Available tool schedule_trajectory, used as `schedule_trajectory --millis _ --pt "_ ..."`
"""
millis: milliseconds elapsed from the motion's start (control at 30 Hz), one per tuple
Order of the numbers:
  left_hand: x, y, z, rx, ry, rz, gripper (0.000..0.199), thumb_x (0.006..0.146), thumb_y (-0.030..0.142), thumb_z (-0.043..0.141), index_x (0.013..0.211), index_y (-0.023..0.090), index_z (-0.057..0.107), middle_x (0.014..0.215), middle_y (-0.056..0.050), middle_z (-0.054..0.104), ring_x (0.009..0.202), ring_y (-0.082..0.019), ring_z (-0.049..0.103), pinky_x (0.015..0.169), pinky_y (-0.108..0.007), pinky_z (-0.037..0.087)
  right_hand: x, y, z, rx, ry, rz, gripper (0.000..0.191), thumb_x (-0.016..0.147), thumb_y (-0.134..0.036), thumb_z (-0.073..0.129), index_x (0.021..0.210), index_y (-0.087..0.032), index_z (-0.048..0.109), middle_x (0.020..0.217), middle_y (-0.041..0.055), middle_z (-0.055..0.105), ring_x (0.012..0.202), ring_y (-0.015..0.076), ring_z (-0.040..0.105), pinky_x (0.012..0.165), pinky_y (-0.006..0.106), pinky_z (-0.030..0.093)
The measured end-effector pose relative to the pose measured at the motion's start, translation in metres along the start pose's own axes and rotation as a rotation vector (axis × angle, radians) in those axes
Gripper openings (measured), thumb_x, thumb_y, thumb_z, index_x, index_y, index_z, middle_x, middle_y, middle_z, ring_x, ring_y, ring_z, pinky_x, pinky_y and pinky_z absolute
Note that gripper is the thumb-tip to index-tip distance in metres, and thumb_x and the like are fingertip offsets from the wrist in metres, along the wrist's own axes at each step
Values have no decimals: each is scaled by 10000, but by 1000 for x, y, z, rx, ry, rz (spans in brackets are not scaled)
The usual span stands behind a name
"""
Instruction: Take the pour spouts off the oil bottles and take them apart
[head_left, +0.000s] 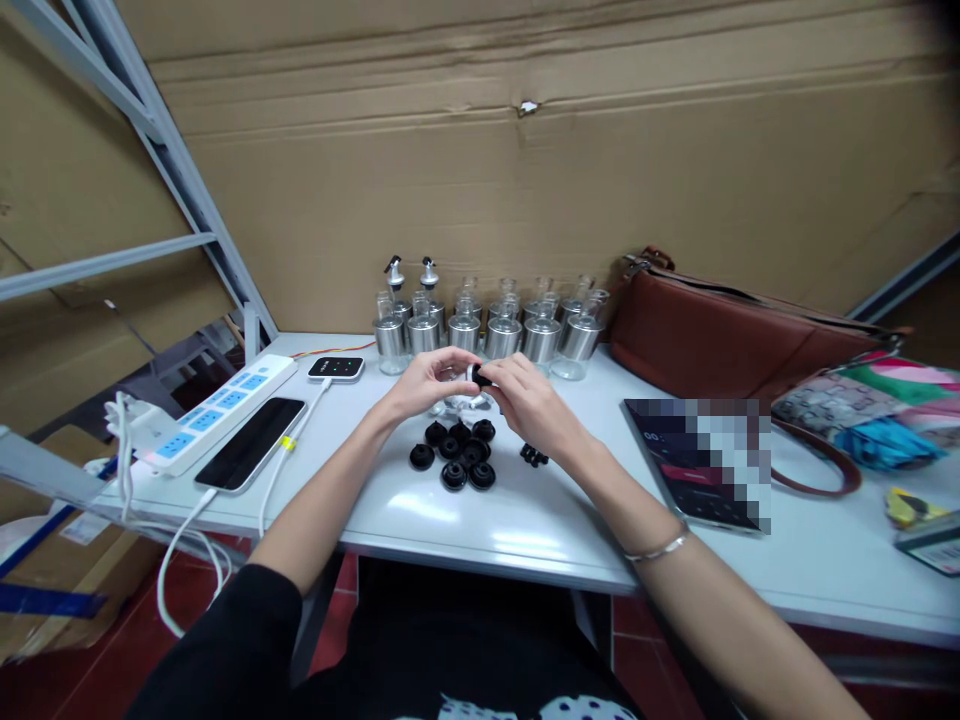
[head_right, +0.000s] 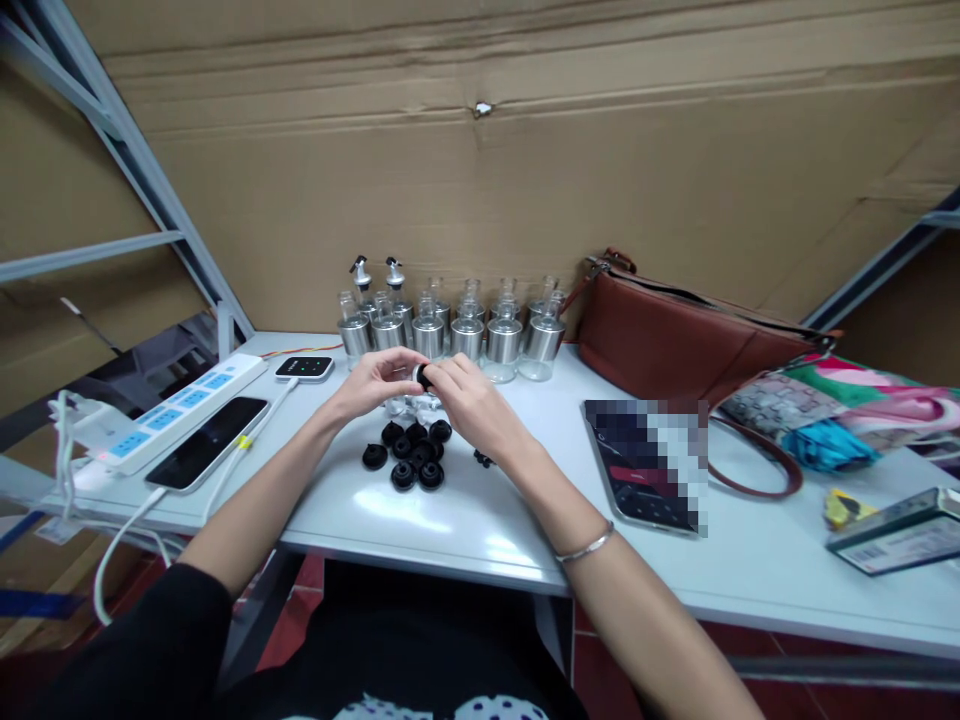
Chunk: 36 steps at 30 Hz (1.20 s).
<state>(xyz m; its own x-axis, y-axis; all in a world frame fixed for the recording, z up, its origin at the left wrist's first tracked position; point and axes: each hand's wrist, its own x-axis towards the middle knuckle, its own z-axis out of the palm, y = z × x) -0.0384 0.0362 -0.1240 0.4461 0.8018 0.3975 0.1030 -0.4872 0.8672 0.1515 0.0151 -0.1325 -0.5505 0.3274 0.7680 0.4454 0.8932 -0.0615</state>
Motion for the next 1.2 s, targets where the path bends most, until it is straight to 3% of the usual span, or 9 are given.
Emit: schedule_trajectory --millis 100,267,367,533,667,800,1000,1200 --pt "1 0 3 7 25 16 396 645 348 766 948 129 635 895 -51 653 831 -144 592 761 -267 472 -1 1 1 110 35 115 114 907 -203 454 994 -194 527 922 86 615 808 197 519 741 355 443" --pt "2 6 15 169 210 293 351 703 312 739 982 138 615 967 -74 664 923 -167 621 871 -292 478 -1 3 3 625 82 643 257 833 -409 548 962 -189 514 703 -8 554 618 128 500 565 260 411" --pt "-2 7 17 337 246 444 307 756 292 696 1014 151 607 1007 -85 670 970 -177 627 885 -302 491 1 -1 4 885 66 705 313 807 -486 546 861 -178 540 638 -27 516 580 107 466 547 244 386" --pt "-7 2 14 533 169 615 264 807 247 639 1043 145 579 1050 -105 658 1010 -176 620 876 -297 508 3 -4 3 951 33 789 342 775 -500 590 763 -159 562 537 -38 504 505 88 425 509 237 356" --pt "-5 5 5 595 53 566 260 806 242 639 1038 141 577 999 -87 667 950 -165 634 824 -273 513 3 -1 4 884 12 740 330 767 -470 601 821 -145 606 593 0 589 558 119 516 572 267 426" --pt "-4 11 -1 557 74 479 294 766 278 683 1008 137 593 971 -74 671 904 -160 637 800 -264 508 3 -3 6 637 88 667 247 810 -379 563 887 -150 613 622 8 615 591 144 575 578 270 456" --pt "-4 11 0 430 70 355 319 752 305 697 1008 141 596 969 -78 663 902 -170 631 812 -287 513 4 -6 2 184 139 352 113 859 -229 531 921 -171 605 848 54 687 674 147 613 643 263 489" --pt "-4 13 -4 283 25 248 343 733 301 712 1010 136 593 987 -85 661 940 -176 629 866 -304 503 4 -2 4 76 144 167 118 884 -193 512 976 -158 577 885 80 674 774 168 629 694 274 503"
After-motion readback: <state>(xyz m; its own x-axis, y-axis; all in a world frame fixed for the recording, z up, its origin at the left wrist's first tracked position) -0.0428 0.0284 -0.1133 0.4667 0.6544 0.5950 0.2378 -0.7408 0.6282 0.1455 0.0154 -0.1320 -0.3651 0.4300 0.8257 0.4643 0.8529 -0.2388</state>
